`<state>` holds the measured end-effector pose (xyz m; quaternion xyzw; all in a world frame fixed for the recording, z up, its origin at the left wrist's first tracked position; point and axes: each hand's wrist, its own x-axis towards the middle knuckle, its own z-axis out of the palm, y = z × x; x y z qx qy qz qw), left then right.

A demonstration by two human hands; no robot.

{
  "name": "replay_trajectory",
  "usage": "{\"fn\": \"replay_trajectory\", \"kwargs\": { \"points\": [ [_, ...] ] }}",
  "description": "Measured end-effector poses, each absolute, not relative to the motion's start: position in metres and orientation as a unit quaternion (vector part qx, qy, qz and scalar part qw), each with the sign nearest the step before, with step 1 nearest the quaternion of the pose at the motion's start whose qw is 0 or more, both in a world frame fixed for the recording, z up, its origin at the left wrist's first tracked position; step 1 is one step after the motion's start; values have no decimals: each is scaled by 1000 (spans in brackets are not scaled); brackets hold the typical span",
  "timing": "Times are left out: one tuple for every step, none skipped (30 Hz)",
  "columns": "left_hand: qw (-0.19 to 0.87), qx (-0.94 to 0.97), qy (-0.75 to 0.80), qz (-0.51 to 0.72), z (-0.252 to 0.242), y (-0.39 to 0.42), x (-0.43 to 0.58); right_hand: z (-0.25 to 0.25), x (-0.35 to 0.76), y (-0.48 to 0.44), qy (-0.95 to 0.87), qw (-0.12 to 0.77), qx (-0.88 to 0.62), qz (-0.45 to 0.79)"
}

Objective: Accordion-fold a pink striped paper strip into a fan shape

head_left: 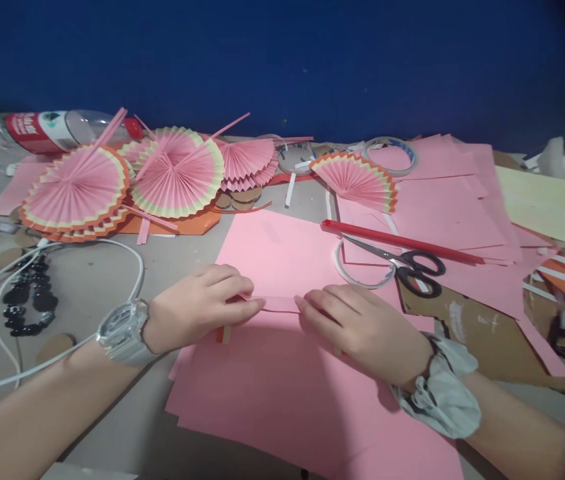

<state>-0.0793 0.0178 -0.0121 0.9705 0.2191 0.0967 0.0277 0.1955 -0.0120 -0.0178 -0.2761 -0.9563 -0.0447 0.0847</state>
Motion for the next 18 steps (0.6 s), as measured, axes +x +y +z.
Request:
{"fn": "replay_trajectory", "kwargs": {
  "points": [
    [24,972,213,99,-12,18,-79,-18,197,-13,-957,76,-274,-53],
    [20,973,209,99,-12,18,-79,-18,199,-15,-958,69,-274,-57],
    [18,973,206,98,-12,18,-79,-18,201,-16,-958,62,-275,-58],
    [15,974,205,97,-12,17,-79,-18,202,-17,-958,56,-276,-55],
    [12,974,204,96,-11,17,-79,-18,203,-18,-958,50,-277,-52],
    [9,974,203,96,-11,17,-79,-18,204,-18,-958,45,-278,-48],
    [6,974,203,95,-11,17,-79,-19,205,-19,-958,41,-279,-44],
    [3,974,203,95,-11,16,-79,-19,206,-20,-958,41,-280,-42],
    [0,974,203,97,-12,16,-79,-20,206,-20,-958,42,-279,-42],
    [-5,974,203,100,-12,16,-79,-21,207,-20,-959,45,-278,-43],
    [-11,974,202,102,-12,15,-79,-21,207,-20,-959,48,-276,-45],
    [-18,974,201,104,-12,15,-79,-22,207,-21,-959,51,-275,-47],
    [-26,974,201,105,-12,15,-78,-23,207,-21,-959,53,-274,-47],
    [-36,974,200,104,-12,14,-78,-23,207,-20,-959,53,-275,-46],
    [-46,974,199,100,-12,14,-78,-24,207,-20,-959,54,-276,-45],
    [-56,974,196,98,-12,14,-78,-24,207,-20,-958,54,-278,-42],
    [-66,974,193,95,-11,14,-78,-24,207,-20,-958,54,-280,-41],
    [-75,975,189,92,-11,14,-78,-25,208,-20,-958,54,-280,-40]
  ]
}}
